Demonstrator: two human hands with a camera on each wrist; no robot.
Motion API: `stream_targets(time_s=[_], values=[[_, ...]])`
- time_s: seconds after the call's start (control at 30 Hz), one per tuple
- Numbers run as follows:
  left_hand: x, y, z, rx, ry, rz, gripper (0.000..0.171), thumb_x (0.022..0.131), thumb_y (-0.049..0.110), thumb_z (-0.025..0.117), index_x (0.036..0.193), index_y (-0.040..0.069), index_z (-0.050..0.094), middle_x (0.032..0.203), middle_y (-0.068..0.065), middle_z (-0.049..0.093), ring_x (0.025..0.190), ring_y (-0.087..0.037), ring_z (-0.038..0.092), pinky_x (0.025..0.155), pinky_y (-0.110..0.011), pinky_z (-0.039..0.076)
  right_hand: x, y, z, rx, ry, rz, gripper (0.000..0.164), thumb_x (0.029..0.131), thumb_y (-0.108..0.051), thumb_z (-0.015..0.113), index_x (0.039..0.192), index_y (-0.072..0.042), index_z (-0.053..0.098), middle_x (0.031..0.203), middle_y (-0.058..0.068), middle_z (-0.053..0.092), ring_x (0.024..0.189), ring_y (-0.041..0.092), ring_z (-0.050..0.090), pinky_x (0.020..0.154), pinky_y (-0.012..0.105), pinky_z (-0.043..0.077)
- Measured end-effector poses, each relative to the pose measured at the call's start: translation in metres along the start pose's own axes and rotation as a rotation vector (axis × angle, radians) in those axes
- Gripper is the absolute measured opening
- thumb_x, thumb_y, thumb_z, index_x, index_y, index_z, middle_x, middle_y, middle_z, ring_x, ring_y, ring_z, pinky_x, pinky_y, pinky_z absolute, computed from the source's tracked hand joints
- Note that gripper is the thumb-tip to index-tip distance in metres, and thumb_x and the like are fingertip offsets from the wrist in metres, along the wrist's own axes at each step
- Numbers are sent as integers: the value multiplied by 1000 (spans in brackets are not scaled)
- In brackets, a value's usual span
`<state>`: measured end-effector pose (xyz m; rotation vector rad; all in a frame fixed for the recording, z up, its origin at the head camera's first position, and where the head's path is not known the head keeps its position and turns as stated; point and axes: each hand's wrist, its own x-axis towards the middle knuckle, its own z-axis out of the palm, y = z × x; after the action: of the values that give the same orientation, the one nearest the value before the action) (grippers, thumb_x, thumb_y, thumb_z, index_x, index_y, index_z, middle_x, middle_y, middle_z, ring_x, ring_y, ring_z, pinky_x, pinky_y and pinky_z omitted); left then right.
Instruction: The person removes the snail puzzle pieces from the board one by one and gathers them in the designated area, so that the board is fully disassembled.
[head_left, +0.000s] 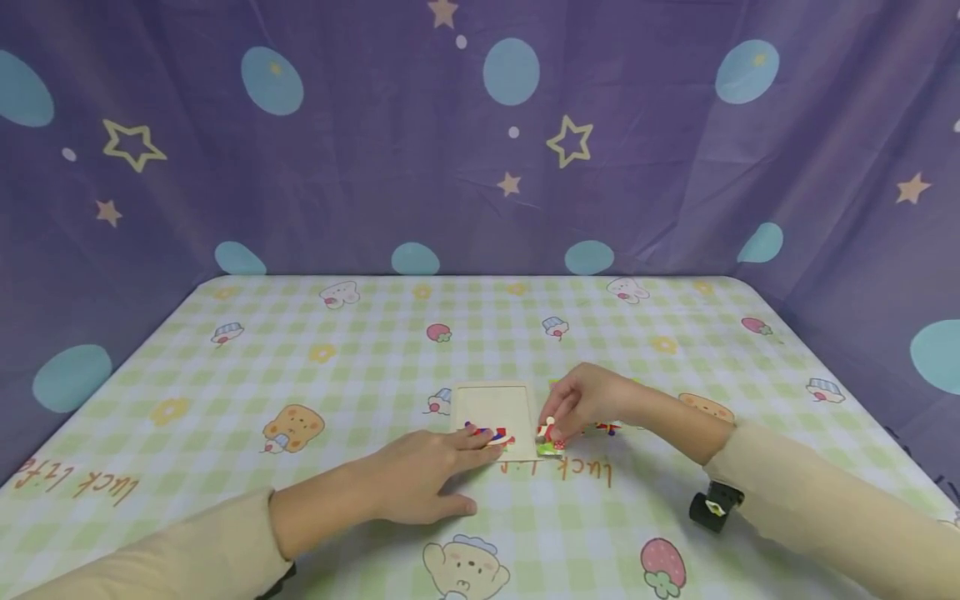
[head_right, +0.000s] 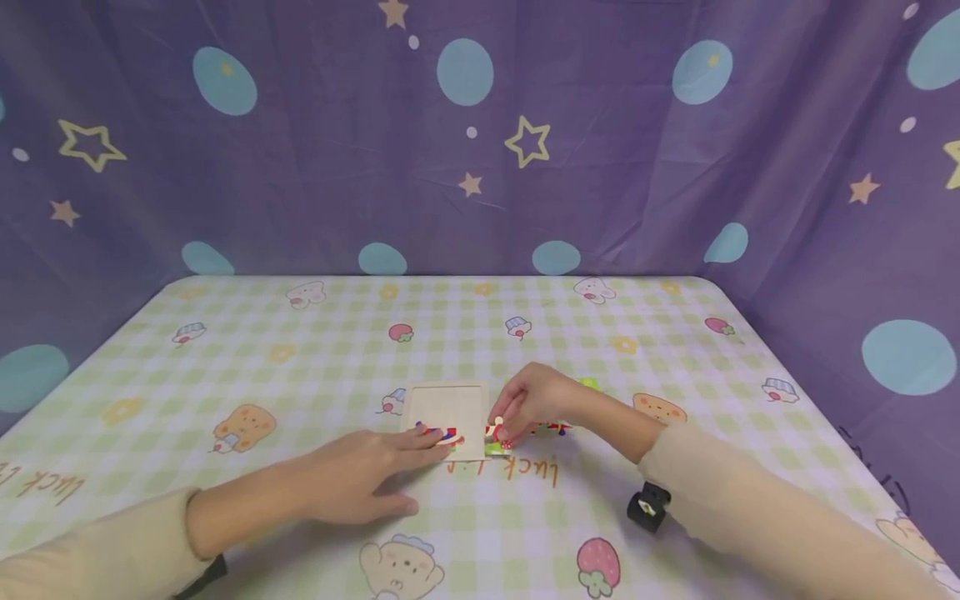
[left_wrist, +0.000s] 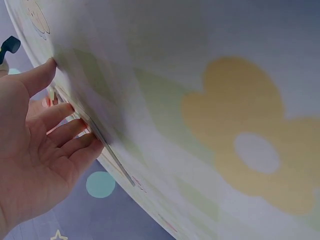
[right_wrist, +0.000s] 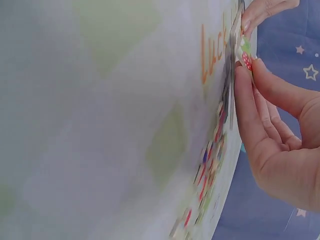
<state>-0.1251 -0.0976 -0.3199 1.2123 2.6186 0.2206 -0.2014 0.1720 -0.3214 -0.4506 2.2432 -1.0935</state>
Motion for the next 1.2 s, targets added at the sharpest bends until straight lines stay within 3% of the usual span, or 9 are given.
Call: stream_targets(time_s=[0.17, 0.43, 0.87, 1.2], values=[[0, 1, 0, -6, 0, -8, 63, 91, 37, 64, 146, 16, 42, 154, -4, 39, 142, -23, 39, 112, -44, 40, -11, 11, -10, 35, -10, 32, 22, 75, -5, 79, 96, 1, 74, 77, 5, 76, 66, 9, 71, 61, 23, 54], [-1, 1, 0, 2, -4, -6, 63, 91, 37, 63, 146, 16, 42, 154, -3, 39, 142, -22, 39, 112, -44, 39, -33, 28, -27, 76, -35, 62, 27, 76, -5, 77, 100, 6, 71, 76, 1, 75, 69, 7, 70, 71, 28, 60], [0, 1, 0, 7, -9, -11, 63, 91, 38, 63, 146, 17, 42, 154, -3, 39, 142, -21, 39, 112, -44, 40, -69, 52, -48, -6, 16, 61, 27, 77, -8, 77, 99, 7, 72, 75, -1, 72, 67, 6, 66, 65, 25, 57], [0, 1, -1, 13, 1, -4, 63, 91, 38, 63, 146, 16, 43, 154, -4, 39, 141, -23, 40, 112, -44, 40, -80, 63, -50, -27, 121, 131, 23, 72, -4, 79, 89, 7, 68, 67, -1, 68, 64, 9, 67, 63, 30, 60]])
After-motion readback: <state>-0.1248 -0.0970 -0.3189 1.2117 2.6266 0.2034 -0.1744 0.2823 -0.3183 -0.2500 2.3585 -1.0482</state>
